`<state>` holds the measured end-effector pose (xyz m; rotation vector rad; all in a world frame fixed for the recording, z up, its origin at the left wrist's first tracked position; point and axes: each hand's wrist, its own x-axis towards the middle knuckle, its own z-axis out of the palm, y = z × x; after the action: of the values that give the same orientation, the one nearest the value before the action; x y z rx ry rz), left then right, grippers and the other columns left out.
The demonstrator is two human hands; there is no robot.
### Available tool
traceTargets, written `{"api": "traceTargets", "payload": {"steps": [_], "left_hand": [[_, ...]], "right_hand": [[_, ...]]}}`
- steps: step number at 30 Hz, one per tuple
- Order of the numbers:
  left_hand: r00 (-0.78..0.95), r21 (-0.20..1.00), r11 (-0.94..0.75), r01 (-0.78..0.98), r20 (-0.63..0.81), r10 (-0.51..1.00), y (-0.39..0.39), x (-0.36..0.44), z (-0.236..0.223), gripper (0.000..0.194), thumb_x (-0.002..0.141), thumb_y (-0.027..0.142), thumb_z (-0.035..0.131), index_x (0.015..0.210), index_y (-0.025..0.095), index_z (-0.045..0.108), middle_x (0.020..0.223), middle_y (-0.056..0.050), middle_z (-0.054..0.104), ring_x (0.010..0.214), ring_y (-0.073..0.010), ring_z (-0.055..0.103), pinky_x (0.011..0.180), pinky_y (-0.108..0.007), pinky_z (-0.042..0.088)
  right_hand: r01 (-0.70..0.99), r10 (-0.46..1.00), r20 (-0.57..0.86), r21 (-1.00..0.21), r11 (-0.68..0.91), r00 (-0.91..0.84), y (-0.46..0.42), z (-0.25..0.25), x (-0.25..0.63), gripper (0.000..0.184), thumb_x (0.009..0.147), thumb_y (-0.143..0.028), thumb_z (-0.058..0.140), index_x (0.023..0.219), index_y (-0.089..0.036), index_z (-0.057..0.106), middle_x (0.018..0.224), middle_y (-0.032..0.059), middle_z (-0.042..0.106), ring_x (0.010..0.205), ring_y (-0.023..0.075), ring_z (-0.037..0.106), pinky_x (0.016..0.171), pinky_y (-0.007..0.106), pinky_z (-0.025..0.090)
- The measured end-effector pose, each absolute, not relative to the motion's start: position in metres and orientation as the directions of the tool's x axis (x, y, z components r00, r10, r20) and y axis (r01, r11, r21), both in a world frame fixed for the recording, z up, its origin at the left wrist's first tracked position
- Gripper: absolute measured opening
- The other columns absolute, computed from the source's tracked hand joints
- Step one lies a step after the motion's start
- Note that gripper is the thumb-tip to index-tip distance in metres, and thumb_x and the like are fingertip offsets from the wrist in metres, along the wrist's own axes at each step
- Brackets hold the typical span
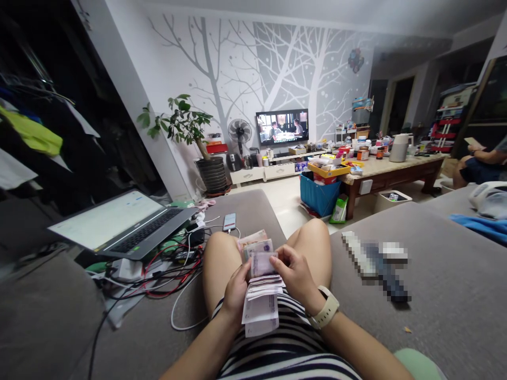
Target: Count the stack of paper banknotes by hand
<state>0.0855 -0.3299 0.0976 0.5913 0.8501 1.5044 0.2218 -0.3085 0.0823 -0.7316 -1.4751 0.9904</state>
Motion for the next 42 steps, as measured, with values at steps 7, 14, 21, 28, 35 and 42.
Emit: {"api": "traceTargets", "payload": {"steps": [7,14,21,28,35,42], "left_hand": [[-0.115,0.868,0.036,-0.495,-0.106,0.988,-0.3357,0.0877,0.0997,0.027,0.06,0.034,0.073,0.073,0.01,0.07,0.076,-0.01,0.073,0.085,-0.0273,0.068,0.076,-0.033,0.051],[-0.137,0.861,0.045,-0.507,-0.132,0.982,-0.336,0.087,0.1008,0.026,0.057,0.034,0.073,0.069,0.012,0.069,0.073,-0.009,0.072,0.087,-0.0279,0.067,0.076,-0.033,0.051],[-0.118,0.82,0.032,-0.571,-0.12,0.986,-0.3317,0.0874,0.0948,0.027,0.061,0.031,0.075,0.079,0.01,0.071,0.078,-0.01,0.073,0.087,-0.0274,0.067,0.077,-0.033,0.052],[-0.11,0.819,0.033,-0.573,-0.117,0.987,-0.3294,0.0862,0.0926,0.023,0.061,0.025,0.072,0.078,0.009,0.07,0.076,-0.009,0.073,0.086,-0.0269,0.068,0.078,-0.033,0.052],[-0.133,0.845,0.024,-0.534,-0.112,0.985,-0.3308,0.0828,0.0969,0.026,0.064,0.032,0.072,0.077,0.009,0.07,0.072,-0.008,0.073,0.078,-0.0245,0.068,0.072,-0.03,0.052],[-0.066,0.776,0.066,-0.627,-0.137,0.988,-0.3289,0.0847,0.0968,0.026,0.068,0.029,0.07,0.084,0.008,0.069,0.079,-0.011,0.074,0.086,-0.0269,0.07,0.08,-0.035,0.053]], "right_hand": [[-0.115,0.88,0.432,-0.902,0.416,-0.2,-0.3071,0.0824,0.2234,0.029,0.088,-0.042,0.059,0.075,-0.018,0.053,0.067,-0.0025,0.044,0.063,0.0123,0.039,0.057,0.025,0.031],[-0.121,0.874,0.428,-0.904,0.41,-0.232,-0.311,0.0866,0.2225,0.03,0.088,-0.043,0.058,0.073,-0.017,0.051,0.067,-0.0023,0.044,0.063,0.0121,0.039,0.058,0.025,0.031],[-0.103,0.875,0.441,-0.897,0.429,-0.198,-0.3107,0.0871,0.2211,0.033,0.089,-0.046,0.055,0.072,-0.017,0.053,0.064,-0.0024,0.042,0.062,0.012,0.037,0.056,0.025,0.029],[-0.106,0.88,0.438,-0.899,0.425,-0.184,-0.3109,0.088,0.2221,0.035,0.088,-0.049,0.055,0.074,-0.018,0.054,0.064,-0.0021,0.044,0.06,0.0121,0.038,0.055,0.025,0.03],[-0.133,0.865,0.47,-0.882,0.451,-0.179,-0.3109,0.0883,0.2232,0.033,0.088,-0.047,0.056,0.074,-0.018,0.055,0.065,-0.0014,0.047,0.061,0.0124,0.041,0.056,0.025,0.032],[-0.135,0.854,0.473,-0.881,0.454,-0.216,-0.3118,0.0878,0.2238,0.045,0.092,-0.053,0.048,0.067,-0.017,0.058,0.059,-0.0005,0.052,0.054,0.0111,0.041,0.052,0.025,0.031]]}}
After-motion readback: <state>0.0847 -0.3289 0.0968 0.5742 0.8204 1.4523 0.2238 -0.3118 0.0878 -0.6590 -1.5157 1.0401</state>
